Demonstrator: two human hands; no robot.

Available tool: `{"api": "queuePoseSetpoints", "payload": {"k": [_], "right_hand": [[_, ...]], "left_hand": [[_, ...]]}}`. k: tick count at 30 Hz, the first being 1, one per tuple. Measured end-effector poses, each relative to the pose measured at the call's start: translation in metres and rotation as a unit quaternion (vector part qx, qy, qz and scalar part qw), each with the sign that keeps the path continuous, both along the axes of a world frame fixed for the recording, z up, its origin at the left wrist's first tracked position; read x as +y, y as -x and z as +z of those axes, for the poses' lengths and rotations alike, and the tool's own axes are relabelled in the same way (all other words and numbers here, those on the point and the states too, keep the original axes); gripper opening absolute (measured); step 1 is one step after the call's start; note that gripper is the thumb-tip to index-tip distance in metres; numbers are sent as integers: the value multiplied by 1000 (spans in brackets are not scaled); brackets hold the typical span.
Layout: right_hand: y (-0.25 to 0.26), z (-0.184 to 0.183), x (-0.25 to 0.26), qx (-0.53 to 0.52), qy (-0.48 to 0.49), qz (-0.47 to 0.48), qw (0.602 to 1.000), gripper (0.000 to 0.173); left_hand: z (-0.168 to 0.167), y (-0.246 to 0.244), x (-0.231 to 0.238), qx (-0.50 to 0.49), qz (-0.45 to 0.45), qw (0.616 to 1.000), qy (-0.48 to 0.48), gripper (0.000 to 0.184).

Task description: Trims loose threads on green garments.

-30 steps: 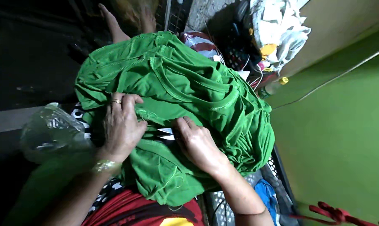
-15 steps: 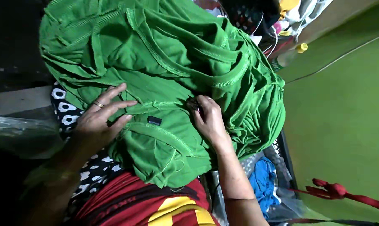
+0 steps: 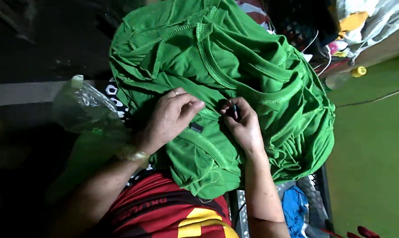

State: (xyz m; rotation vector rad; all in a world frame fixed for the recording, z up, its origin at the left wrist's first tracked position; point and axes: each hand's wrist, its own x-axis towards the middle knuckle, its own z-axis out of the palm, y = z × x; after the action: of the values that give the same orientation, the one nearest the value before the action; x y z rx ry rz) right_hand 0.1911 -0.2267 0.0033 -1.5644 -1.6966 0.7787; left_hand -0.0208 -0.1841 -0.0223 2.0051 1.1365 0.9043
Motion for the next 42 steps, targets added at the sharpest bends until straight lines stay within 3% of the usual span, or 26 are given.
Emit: {"api": "queuePoseSetpoints", "payload": {"k": [4, 9, 12, 16, 19, 24, 30, 34, 39, 42], "right_hand": [[2, -5, -2, 29, -12, -17, 999, 26], [0, -15, -2, 39, -83, -7, 996, 26], [-3, -17, -3, 32, -106, 12, 994, 26], [-10, -13, -6, -91, -96, 55, 990, 35], [-4, -7, -9, -185, -151, 63, 969, 24], [10, 1, -8, -280, -162, 50, 945, 24], [12, 2, -7, -259, -140, 54, 954, 27], [14, -2, -6, -253, -137, 52, 956, 21], [4, -6, -4, -113, -79, 32, 990, 25], [2, -3, -4, -48, -64, 27, 996, 29]], "left_hand": [[-9, -13, 1, 24, 22, 998, -55, 19], [-7, 2, 4, -29, 1, 999, 31, 16], [-8, 7, 4, -48, -17, 998, 35, 15], [-4, 5, -3, -55, -13, 998, 35, 13], [-10, 1, -3, -50, 0, 998, 27, 17], [-8, -1, -9, -46, 4, 999, 26, 18], [-14, -4, -11, -36, 15, 999, -5, 19], [-15, -2, -12, -54, 15, 998, 10, 19], [-18, 8, -11, -113, 36, 991, 56, 16], [-15, 4, -13, -73, 25, 997, 5, 21]]}}
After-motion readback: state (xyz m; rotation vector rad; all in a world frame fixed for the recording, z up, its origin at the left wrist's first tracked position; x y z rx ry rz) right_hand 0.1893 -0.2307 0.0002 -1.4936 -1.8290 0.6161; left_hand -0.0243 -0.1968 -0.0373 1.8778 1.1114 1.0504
